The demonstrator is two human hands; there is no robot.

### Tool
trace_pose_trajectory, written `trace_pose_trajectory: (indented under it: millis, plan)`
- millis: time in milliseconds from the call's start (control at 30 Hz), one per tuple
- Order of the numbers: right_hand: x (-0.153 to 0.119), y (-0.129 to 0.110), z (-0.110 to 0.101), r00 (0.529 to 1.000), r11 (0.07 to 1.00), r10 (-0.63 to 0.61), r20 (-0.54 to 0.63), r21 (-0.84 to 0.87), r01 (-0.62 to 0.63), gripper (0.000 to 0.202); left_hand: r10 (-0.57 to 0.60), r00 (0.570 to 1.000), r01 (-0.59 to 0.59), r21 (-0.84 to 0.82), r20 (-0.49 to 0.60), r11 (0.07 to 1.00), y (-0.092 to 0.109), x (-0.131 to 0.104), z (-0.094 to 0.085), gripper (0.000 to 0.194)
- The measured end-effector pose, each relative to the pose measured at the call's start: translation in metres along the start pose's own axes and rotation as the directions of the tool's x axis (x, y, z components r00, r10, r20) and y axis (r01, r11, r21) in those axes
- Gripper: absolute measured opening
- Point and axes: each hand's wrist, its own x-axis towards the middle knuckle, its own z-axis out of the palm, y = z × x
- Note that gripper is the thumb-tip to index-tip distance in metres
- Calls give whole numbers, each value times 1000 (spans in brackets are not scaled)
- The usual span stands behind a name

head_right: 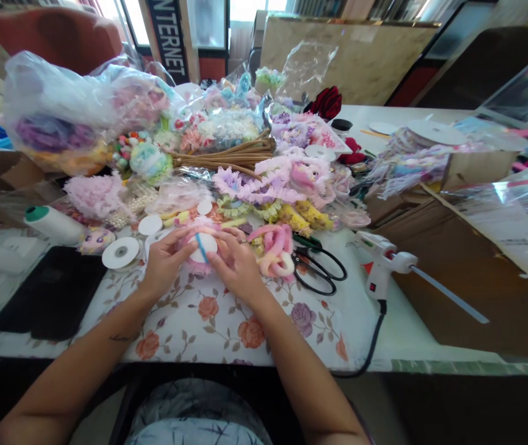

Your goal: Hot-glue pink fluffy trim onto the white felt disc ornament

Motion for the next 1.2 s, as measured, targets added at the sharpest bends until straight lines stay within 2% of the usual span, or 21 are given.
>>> trace_pose_trajectory:
  millis: [133, 233, 333, 433, 600, 733, 900, 1033, 1133, 1200]
  plan:
    - [-1, -2, 9, 990, 981, 128, 62, 141, -136, 40, 8, 997, -6, 34, -71, 999, 3, -5, 3, 31]
    - [-3, 0, 14, 982, 946, 185, 36, 265, -188, 36, 18, 996, -14, 54, -90, 998, 4, -9, 6, 32]
    - [-6, 3, 14, 976, 921, 215, 15, 329, -208, 35, 48, 997, -44, 62, -64, 997, 4, -9, 7, 32]
    - [-8, 4, 12, 971, 919, 240, -21, 328, -220, 35, 103, 995, -103, 86, 3, 991, 4, -7, 5, 31]
    - [-8, 1, 9, 968, 938, 215, -126, 302, -169, 31, 217, 968, -241, 232, 124, 942, 4, 0, -3, 32]
    - [-9, -1, 9, 965, 932, 226, -132, 316, -176, 32, 286, 942, -323, 249, 176, 913, 0, 3, -7, 33]
    - [-11, -2, 7, 966, 946, 217, -138, 273, -173, 32, 312, 934, -349, 251, 175, 903, -4, 5, -9, 31]
    - [-10, 0, 6, 974, 961, 177, -143, 238, -140, 32, 311, 923, -359, 220, 225, 907, 0, 6, -10, 29]
    - [-10, 2, 7, 975, 964, 182, -128, 218, -152, 33, 341, 923, -376, 236, 176, 896, 5, 5, -9, 38]
    - [-10, 2, 6, 975, 968, 187, -120, 190, -162, 34, 428, 894, -447, 300, 131, 843, 8, 4, -9, 37]
